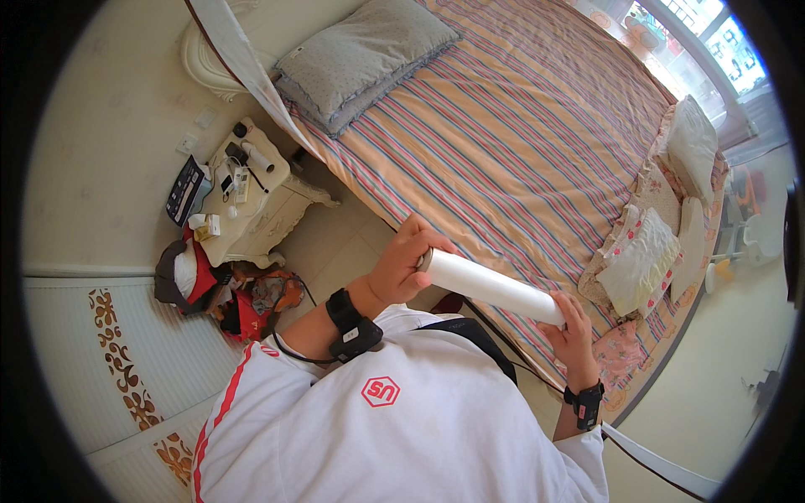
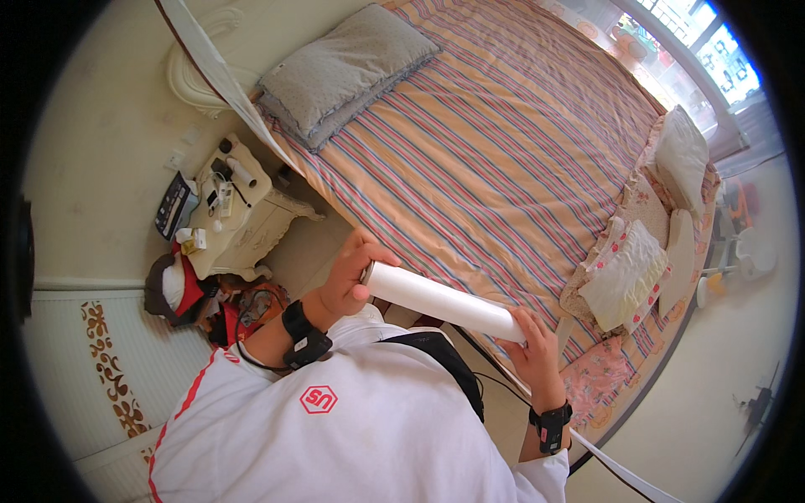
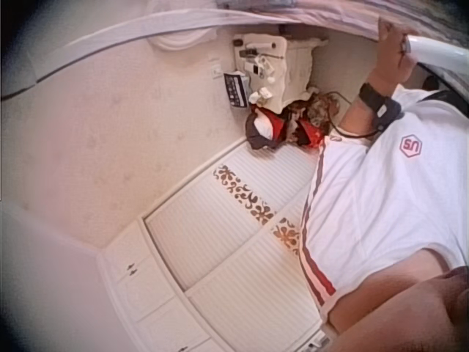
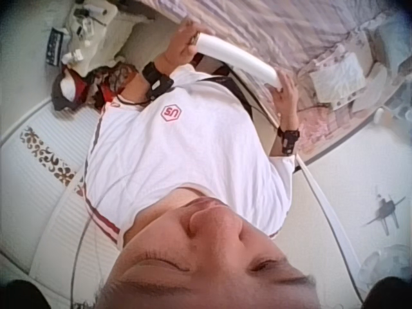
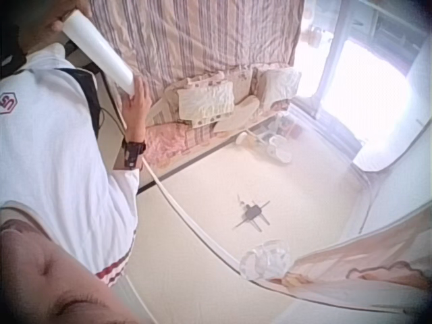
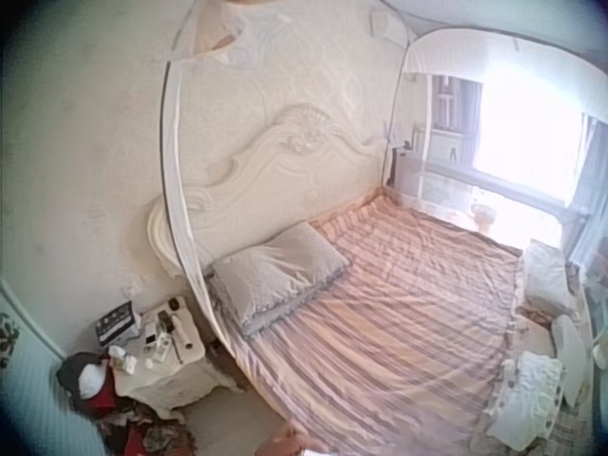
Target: The person assembles a lint roller by inserting a refill roll into the handle and securing it. They then use the lint roller to clean the bedsheet and pillows, moving the roller back and forth across the surface.
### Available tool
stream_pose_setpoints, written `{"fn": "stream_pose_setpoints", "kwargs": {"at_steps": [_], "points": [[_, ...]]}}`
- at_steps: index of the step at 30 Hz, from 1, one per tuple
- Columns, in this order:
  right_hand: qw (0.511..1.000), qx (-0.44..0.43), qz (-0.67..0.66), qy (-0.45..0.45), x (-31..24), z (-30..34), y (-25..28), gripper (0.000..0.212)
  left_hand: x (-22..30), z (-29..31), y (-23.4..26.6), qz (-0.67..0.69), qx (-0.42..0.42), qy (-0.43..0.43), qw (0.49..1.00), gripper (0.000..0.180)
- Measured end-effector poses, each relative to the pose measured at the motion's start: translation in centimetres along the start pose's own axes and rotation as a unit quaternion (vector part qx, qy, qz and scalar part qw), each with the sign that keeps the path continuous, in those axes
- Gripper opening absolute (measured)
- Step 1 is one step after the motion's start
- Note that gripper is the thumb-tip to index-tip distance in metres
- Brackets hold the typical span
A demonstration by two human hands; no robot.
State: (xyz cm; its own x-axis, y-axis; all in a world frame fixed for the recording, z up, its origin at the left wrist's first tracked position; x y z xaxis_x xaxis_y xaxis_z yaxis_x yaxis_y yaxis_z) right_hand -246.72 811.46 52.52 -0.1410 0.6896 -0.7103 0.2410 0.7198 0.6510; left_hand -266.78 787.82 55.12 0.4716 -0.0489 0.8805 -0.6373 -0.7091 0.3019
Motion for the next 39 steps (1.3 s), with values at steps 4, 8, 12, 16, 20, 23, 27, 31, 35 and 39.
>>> {"fn": "stream_pose_setpoints", "kwargs": {"at_steps": [4,8,12,16,20,23,27,31,35,39], "points": [[1.0,-0.002,0.007,-0.005,0.1,-0.2,0.0,0.056,-0.1,0.2,0.0,-0.009,-0.002,0.006,1.0,0.069],[1.0,-0.004,0.017,0.004,0.2,-0.6,0.2,0.056,0.1,0.2,-0.2,-0.001,-0.015,-0.002,1.0,0.063],[1.0,0.003,0.02,0.006,0.4,-1.0,0.4,0.056,0.0,-0.1,-0.4,-0.007,-0.028,0.015,0.999,0.063],[1.0,0.002,0.023,0.007,0.4,-1.2,0.3,0.057,0.1,-0.3,-0.6,0.022,-0.05,0.008,0.998,0.049],[1.0,-0.008,0.028,-0.002,0.5,-1.5,0.5,0.055,-0.1,-0.6,-0.8,0.014,-0.057,0.022,0.998,0.042],[0.999,-0.002,0.034,-0.007,0.8,-2.0,0.8,0.056,-0.5,-0.6,-0.9,0.042,-0.063,0.035,0.997,0.042],[0.998,0.039,0.028,0.027,0.9,-2.6,1.2,0.058,-0.4,-0.6,-1.1,0.07,-0.058,-0.004,0.996,0.037],[0.98,0.096,-0.154,-0.085,2.9,-2.3,1.3,0.061,-1.5,-0.3,-0.7,0.101,-0.02,0.043,0.994,0.036],[0.962,0.052,-0.252,-0.09,3.2,-2.0,0.8,0.066,-2.4,0.4,0.3,0.131,-0.01,0.079,0.988,0.034],[0.967,0.026,-0.248,-0.051,2.9,-1.8,0.6,0.068,-3.1,1.0,1.7,0.167,0.008,0.103,0.981,0.036]]}}
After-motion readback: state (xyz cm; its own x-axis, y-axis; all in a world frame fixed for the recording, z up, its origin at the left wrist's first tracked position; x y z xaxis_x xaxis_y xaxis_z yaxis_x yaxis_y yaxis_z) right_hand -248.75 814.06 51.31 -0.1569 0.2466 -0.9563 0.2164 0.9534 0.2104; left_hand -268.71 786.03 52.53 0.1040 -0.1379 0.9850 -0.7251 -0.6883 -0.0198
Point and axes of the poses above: each hand's wrist, its own z-axis away from the middle knuckle, its own y-axis out of the back of the hand, x = y × z, the point moved 6 cm from there along -z, towards the middle knuckle, and after that the axes turned 6 degrees about y, right-handed, at the moved point
